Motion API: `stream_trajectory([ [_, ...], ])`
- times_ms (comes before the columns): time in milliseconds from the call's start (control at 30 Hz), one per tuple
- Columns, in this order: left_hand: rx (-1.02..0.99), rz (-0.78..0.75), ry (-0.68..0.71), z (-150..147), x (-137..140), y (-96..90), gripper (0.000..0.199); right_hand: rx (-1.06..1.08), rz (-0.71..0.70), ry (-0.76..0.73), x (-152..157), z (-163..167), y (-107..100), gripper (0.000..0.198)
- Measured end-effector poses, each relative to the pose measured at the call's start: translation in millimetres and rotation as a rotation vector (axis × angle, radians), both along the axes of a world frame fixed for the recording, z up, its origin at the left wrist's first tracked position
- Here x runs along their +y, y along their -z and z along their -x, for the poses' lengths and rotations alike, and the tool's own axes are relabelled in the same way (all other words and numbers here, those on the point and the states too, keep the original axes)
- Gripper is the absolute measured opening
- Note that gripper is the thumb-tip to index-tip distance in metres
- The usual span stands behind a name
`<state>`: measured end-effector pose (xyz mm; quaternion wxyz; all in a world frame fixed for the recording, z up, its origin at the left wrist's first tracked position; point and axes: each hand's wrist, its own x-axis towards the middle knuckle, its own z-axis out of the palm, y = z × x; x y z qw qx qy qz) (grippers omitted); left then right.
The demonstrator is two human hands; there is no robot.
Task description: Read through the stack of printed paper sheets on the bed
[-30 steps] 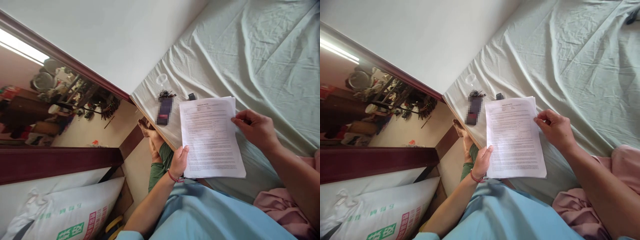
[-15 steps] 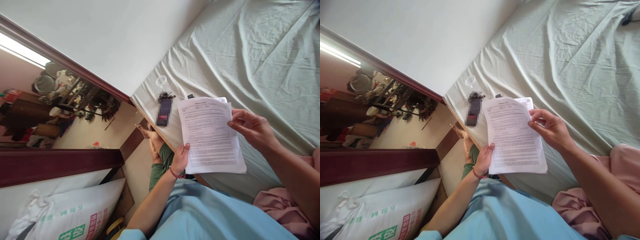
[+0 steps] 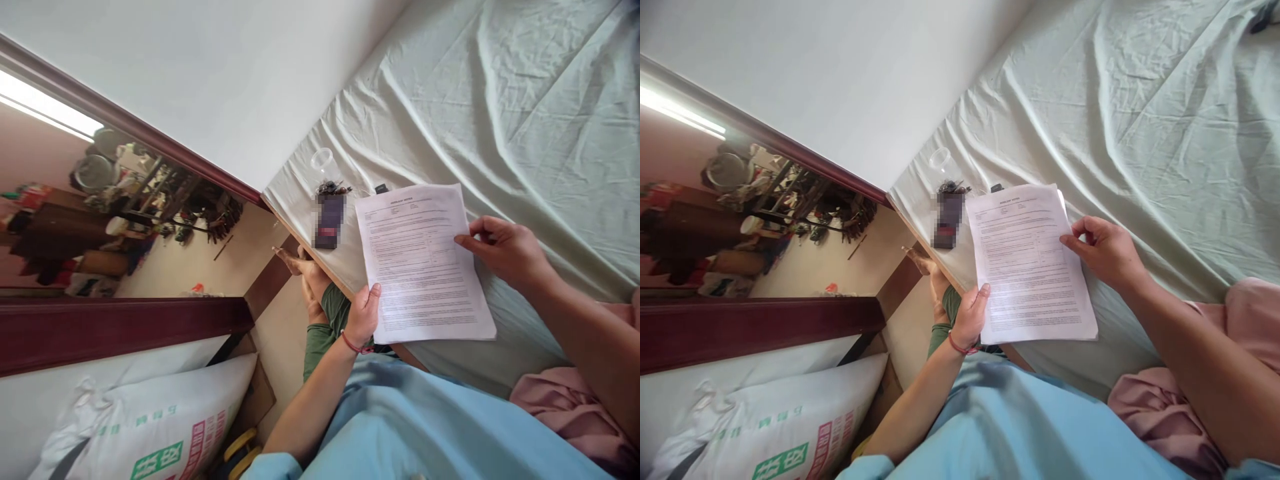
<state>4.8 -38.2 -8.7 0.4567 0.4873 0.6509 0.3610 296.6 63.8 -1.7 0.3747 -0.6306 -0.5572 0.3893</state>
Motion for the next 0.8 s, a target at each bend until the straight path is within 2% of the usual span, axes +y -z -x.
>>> stream_trajectory([
  [133, 0.054, -0.025, -0.012, -2, -1, -3.7, 0.063, -0.092, -0.103, 0.014, -1, 1, -1, 0.03],
  [267, 0.025, -0.039, -0.021, -5, -2, -5.1, 0.062, -0.084, -0.061, -0.017, -3, 3, -3, 0.03],
  [400, 0.082, -0.031, -0.017, -5, 0, -3.9, 0.064, -0.088, -0.099, 0.073, -6, 4, -5, 0.035],
  [500, 0.096, -0.03, -0.014, -4, 1, -2.8, 0.064, -0.093, -0.123, 0.089, -7, 3, -5, 0.023],
  [600, 0.091, -0.025, -0.009, -4, 2, -2.3, 0.062, -0.116, -0.168, 0.051, -9, 4, -7, 0.021],
  [700, 0.068, -0.033, 0.007, -5, 2, -2.3, 0.06, 0.107, -0.148, -0.052, -12, 8, -12, 0.024],
  [800, 0.021, -0.02, 0.005, -6, 1, -3.5, 0.061, 0.382, -0.102, -0.265, -14, 8, -21, 0.027],
])
